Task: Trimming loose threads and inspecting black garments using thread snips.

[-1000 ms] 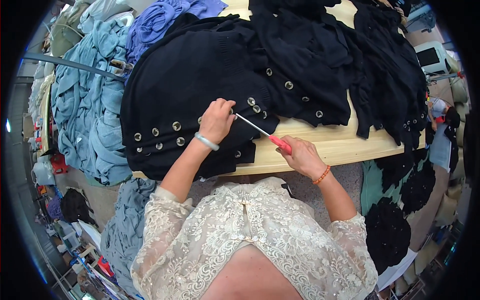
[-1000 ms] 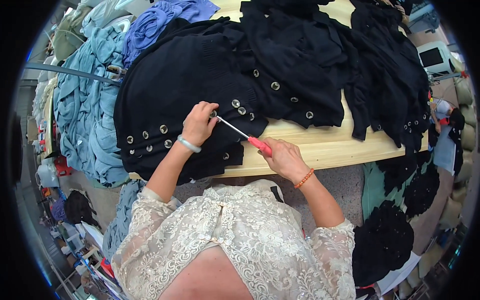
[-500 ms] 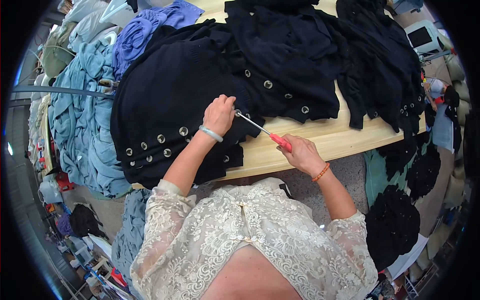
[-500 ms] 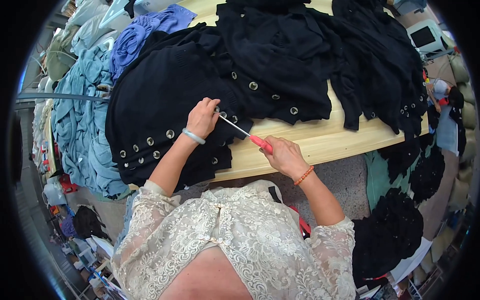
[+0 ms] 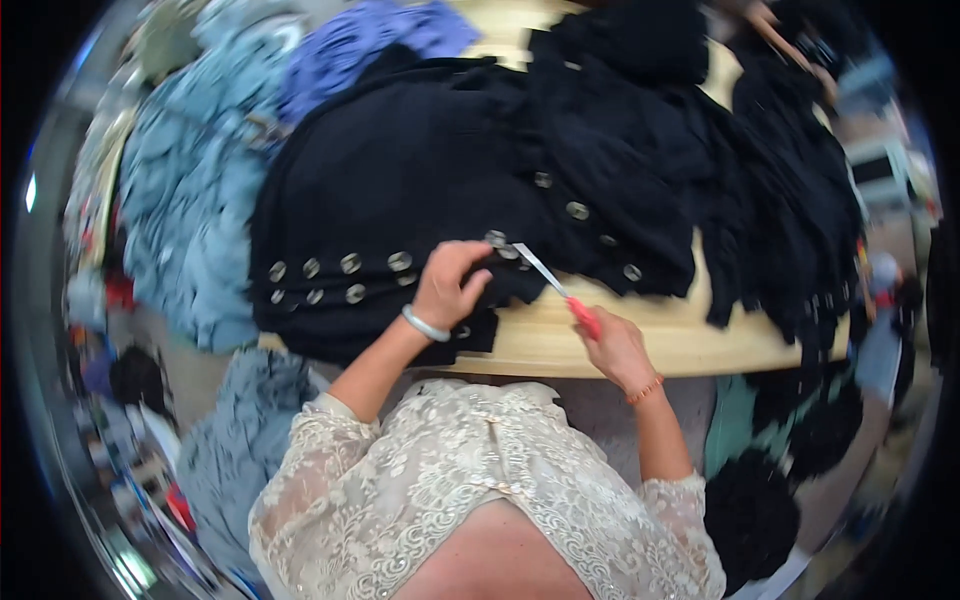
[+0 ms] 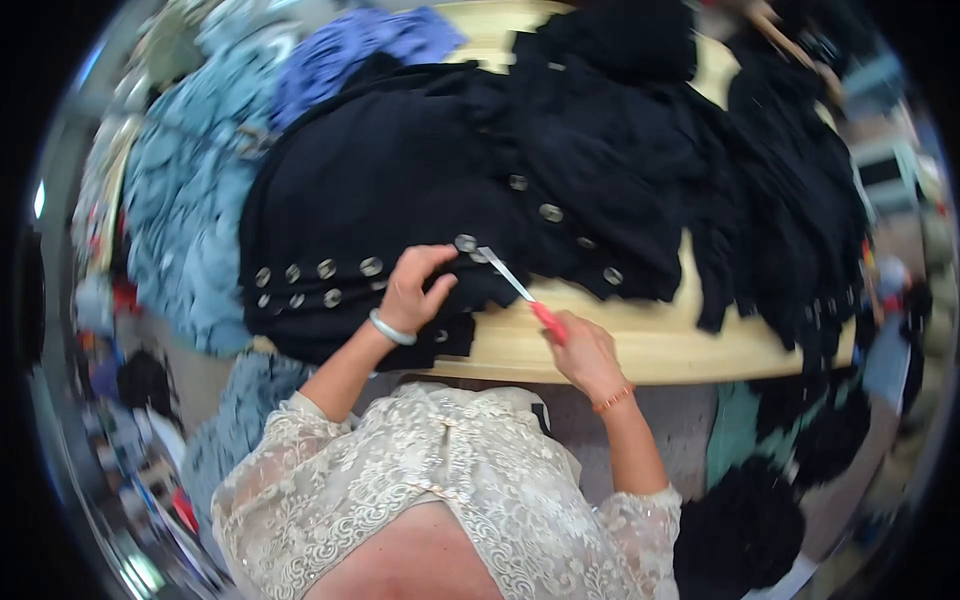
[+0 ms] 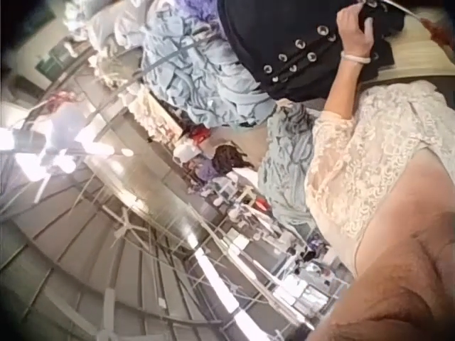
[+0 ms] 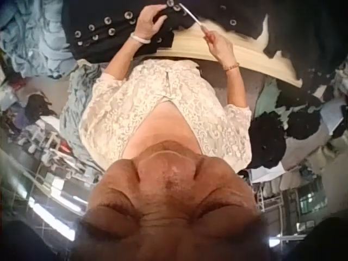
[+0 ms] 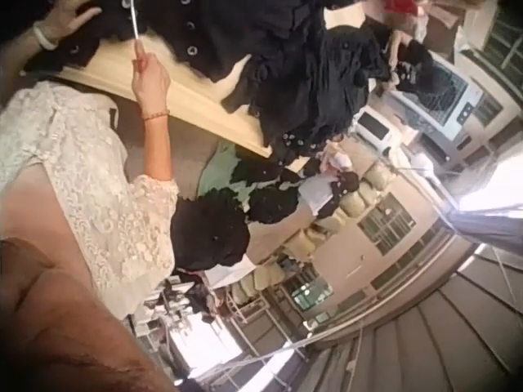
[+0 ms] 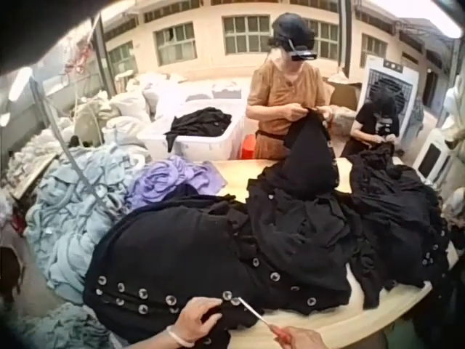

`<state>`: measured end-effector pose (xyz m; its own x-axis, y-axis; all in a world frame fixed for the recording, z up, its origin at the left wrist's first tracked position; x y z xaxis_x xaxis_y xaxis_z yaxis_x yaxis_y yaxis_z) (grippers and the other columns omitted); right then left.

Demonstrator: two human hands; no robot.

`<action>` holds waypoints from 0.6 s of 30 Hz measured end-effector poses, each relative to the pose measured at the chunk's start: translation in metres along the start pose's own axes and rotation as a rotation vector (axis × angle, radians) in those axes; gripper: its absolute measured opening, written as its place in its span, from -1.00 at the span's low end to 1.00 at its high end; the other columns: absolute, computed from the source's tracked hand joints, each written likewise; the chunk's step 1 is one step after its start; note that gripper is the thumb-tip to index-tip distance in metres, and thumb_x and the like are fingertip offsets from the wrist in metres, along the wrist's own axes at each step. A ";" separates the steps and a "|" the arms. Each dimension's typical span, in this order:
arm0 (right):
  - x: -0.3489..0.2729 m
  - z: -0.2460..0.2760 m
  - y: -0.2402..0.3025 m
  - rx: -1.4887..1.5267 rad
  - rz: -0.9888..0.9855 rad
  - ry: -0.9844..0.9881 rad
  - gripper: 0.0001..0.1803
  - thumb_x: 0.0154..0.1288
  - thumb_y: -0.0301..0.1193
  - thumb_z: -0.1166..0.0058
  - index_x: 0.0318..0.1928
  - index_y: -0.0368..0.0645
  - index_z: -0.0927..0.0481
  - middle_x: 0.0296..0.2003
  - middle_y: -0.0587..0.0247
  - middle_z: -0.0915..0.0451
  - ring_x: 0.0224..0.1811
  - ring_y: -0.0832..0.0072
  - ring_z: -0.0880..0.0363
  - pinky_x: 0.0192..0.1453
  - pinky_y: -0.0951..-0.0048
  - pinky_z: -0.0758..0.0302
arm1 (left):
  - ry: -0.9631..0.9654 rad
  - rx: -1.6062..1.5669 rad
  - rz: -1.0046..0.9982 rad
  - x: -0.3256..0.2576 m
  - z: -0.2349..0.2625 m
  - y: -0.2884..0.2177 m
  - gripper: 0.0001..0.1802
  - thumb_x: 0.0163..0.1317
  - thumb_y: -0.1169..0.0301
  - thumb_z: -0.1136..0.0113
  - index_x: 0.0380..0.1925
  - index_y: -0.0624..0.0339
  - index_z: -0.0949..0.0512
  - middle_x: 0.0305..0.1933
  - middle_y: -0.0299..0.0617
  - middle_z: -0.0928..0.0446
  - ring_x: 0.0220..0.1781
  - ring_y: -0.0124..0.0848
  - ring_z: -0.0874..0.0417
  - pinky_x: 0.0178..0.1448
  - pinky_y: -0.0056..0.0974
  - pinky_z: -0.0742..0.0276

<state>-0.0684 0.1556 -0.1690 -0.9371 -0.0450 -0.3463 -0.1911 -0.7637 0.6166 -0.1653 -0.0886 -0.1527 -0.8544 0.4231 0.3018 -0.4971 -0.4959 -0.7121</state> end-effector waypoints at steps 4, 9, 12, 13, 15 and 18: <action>0.014 0.016 0.008 -0.179 0.142 -0.301 -0.80 0.28 -0.35 -0.19 -0.14 -0.15 -0.62 -0.20 0.00 -0.64 -0.09 0.04 -0.59 -0.05 0.06 -0.50 | -0.398 -0.240 0.517 -0.123 0.053 0.027 -0.85 0.21 0.48 -0.32 -0.21 0.24 -0.64 -0.23 -0.19 -0.64 -0.13 -0.39 -0.64 0.01 -0.32 -0.55; 0.077 0.042 0.090 -0.177 0.261 -0.328 -0.69 0.31 -0.23 -0.23 -0.41 -0.23 -0.59 -0.61 -0.09 -0.56 -0.51 -0.05 -0.60 -0.46 0.11 -0.46 | -0.988 -0.506 1.455 -0.331 0.064 0.130 -0.36 0.22 0.10 -0.39 0.19 0.21 -0.43 -0.05 -0.35 -0.55 -0.08 -0.56 -0.53 0.02 -0.38 -0.46; 0.121 0.032 0.148 0.150 0.299 -0.172 -0.75 0.39 -0.34 -0.18 -0.33 -0.30 -0.64 -0.66 0.25 -0.55 -0.66 0.52 -0.47 -0.51 0.46 -0.38 | -1.139 -0.704 1.314 -0.336 0.058 0.168 -0.11 0.17 0.11 -0.44 0.35 0.39 -0.24 0.21 -0.13 -0.49 0.15 -0.44 -0.50 0.19 -0.33 -0.43; 0.135 0.029 0.174 0.170 0.362 -0.139 -0.74 0.40 -0.32 -0.17 -0.30 -0.31 -0.67 -0.59 0.38 -0.61 -0.61 0.72 -0.45 -0.53 0.57 -0.36 | -1.156 -0.733 1.160 -0.329 0.061 0.181 -0.09 0.16 0.14 -0.46 0.35 0.40 -0.23 0.29 -0.10 -0.42 0.24 -0.38 -0.46 0.30 -0.28 -0.38; 0.167 0.024 0.203 0.209 0.360 -0.140 -0.76 0.41 -0.33 -0.16 -0.26 -0.29 -0.69 -0.51 0.36 -0.66 -0.62 0.74 -0.43 -0.55 0.62 -0.35 | -1.296 -0.807 1.118 -0.313 0.060 0.190 -0.11 0.14 0.16 -0.48 0.33 0.38 -0.26 0.32 -0.09 -0.41 0.30 -0.32 -0.42 0.39 -0.24 -0.30; 0.208 0.019 0.250 0.249 0.421 -0.179 -0.80 0.34 -0.38 -0.21 -0.27 -0.31 -0.67 -0.51 0.29 -0.66 -0.48 0.61 -0.55 -0.30 0.51 -0.48 | -1.338 -1.014 0.995 -0.287 0.068 0.186 -0.10 0.13 0.18 -0.49 0.36 0.31 -0.23 0.32 -0.14 -0.41 0.30 -0.30 -0.43 0.41 -0.21 -0.31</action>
<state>-0.3167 -0.0328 -0.0735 -0.9788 -0.1880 0.0809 0.1699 -0.5259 0.8334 -0.0229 -0.3535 -0.3284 -0.5189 -0.6848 -0.5117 -0.0030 0.6000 -0.8000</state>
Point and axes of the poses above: each hand's wrist, its own x-axis towards the middle knuckle, its own z-axis out of the back of the hand, y = z × x, the point moved 7 cm from there along x, towards the middle knuckle
